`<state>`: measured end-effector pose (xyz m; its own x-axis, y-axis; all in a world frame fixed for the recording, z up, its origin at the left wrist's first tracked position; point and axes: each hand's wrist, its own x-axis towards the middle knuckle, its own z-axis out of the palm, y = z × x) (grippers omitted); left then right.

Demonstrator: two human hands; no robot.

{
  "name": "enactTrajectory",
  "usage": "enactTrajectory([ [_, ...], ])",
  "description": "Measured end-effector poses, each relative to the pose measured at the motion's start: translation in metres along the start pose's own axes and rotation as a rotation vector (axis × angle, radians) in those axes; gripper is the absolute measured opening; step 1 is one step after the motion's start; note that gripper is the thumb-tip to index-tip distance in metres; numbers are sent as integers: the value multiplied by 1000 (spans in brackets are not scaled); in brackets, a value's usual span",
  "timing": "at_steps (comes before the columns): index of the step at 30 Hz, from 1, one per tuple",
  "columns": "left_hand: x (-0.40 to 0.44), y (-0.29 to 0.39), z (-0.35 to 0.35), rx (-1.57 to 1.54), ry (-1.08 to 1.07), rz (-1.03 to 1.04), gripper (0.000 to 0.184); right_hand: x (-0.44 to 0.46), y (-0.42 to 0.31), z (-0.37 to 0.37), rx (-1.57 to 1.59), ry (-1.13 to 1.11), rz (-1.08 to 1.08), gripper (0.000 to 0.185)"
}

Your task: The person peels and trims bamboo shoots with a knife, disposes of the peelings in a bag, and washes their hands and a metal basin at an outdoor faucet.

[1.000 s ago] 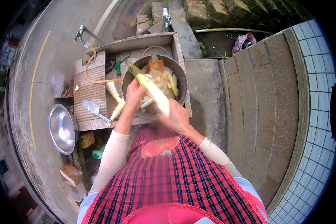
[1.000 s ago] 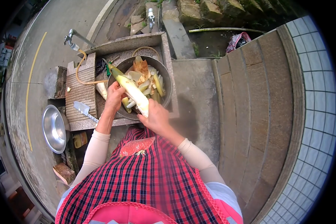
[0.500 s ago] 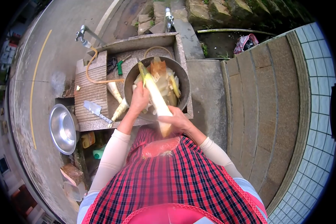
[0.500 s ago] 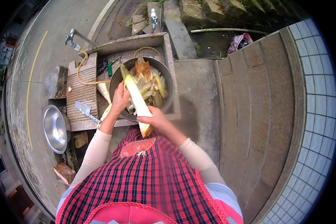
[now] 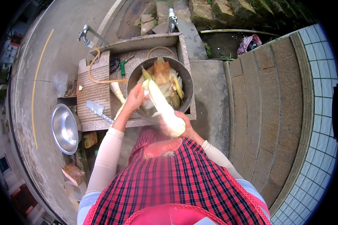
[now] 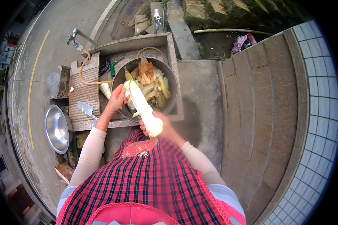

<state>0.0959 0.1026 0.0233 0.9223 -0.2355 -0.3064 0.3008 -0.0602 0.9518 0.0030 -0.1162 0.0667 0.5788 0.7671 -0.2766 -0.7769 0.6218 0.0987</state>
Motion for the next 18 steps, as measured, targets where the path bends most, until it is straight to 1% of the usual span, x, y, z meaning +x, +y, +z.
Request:
enactTrajectory([
  [2,-3,6,-2,-119,-25,-23,14,-1,1,4,55,-101,29,47],
  [3,-3,8,-3,-177,-36,-32,14,-1,-1,3,-46,-2,13,46],
  [4,-5,7,0,-205,9,-65,16,-3,-3,2,-147,97,-6,46],
  [5,-8,4,1,-198,11,-78,17,-4,-5,2,-248,197,-26,46],
  [6,-11,1,2,-191,11,-90,19,-2,-4,3,-379,293,-79,43],
  [7,-11,-4,0,-183,8,-102,20,-1,-4,8,-569,277,-98,43],
  [8,-11,-8,-6,-229,-124,-43,24,2,-2,12,-757,307,-148,44],
  [9,-11,-14,-5,-282,-90,-51,25,4,2,16,-944,337,-194,45],
  [11,-15,-6,1,-386,-16,-72,28,6,1,25,-1264,421,-221,45],
  [12,-15,-6,0,-438,-8,-86,33,8,0,27,-1424,461,-234,45],
  [15,-16,4,-1,-541,-58,-112,37,10,-2,23,-1091,410,-223,47],
  [16,-18,10,-2,-582,-62,-149,46,10,-4,18,-988,342,-214,50],
  [18,-17,6,-3,-879,-168,-155,56,7,-6,15,-737,245,-120,52],
])
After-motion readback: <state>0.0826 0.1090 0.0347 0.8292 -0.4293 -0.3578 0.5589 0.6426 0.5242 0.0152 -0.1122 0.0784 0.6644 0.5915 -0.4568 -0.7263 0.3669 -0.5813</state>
